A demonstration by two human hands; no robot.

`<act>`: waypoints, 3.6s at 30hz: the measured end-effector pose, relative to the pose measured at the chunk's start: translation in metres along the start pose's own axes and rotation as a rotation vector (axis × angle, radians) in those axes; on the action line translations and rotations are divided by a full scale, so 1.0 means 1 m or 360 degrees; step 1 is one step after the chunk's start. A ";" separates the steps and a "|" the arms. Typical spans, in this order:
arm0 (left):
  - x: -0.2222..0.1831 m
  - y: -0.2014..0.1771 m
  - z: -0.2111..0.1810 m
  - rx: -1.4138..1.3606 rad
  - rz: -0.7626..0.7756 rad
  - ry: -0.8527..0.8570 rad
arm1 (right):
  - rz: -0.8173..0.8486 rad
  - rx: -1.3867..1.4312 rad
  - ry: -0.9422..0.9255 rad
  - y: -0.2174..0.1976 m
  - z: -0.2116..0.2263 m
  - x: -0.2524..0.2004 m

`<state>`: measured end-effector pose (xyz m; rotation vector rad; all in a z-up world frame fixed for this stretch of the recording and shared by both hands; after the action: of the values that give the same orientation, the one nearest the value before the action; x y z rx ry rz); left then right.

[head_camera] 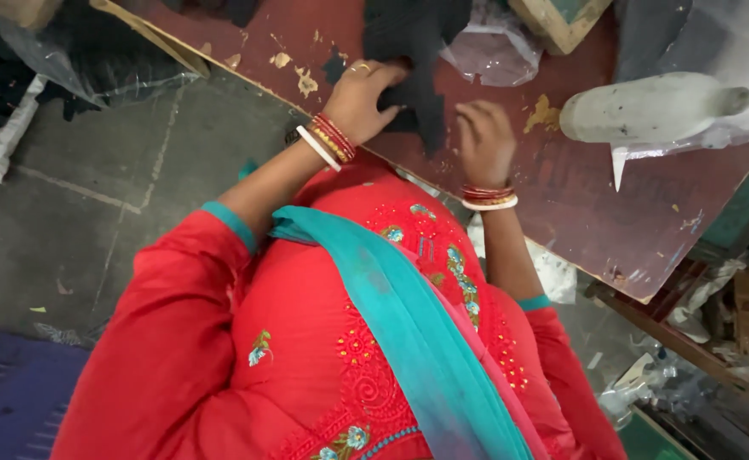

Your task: Sorting and stacking black fabric pieces on a workbench.

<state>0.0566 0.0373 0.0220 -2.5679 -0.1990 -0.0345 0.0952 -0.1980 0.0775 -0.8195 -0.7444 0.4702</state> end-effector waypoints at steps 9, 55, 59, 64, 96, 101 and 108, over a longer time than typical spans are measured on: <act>-0.023 0.054 -0.013 0.0424 0.0181 0.0198 | -0.0183 0.0018 0.0261 -0.012 -0.024 -0.046; -0.009 0.040 0.002 0.0815 0.0033 0.0213 | 0.0274 0.0002 -0.0374 0.055 0.003 0.009; -0.018 0.035 0.005 0.0724 -0.0049 0.0063 | 0.0185 0.0100 -0.0309 0.033 0.018 -0.011; -0.020 -0.064 -0.001 0.0562 -0.0267 -0.0050 | -0.0136 0.0371 0.0454 0.021 -0.026 -0.026; -0.015 0.017 -0.004 0.0234 -0.0040 0.0136 | 0.0100 0.0077 0.0001 0.020 -0.006 -0.002; -0.022 -0.044 0.022 0.0264 -0.0321 0.0140 | -0.0047 0.0185 0.0232 0.005 -0.025 -0.004; -0.015 -0.111 0.041 0.0540 -0.0661 -0.0189 | 0.0020 0.0350 0.0398 0.014 -0.027 -0.007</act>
<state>0.0242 0.1497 0.0456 -2.1542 -0.7166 -0.0030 0.1096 -0.2066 0.0516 -0.6623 -0.4475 0.4423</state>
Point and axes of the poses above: each hand's wrist, its own x-axis towards the middle knuckle, its own y-axis out of the palm, z = x × y, the point moved 4 cm from there along x, towards the middle knuckle, and after that the axes turned 11 degrees about -y, right-handed, at the moved point
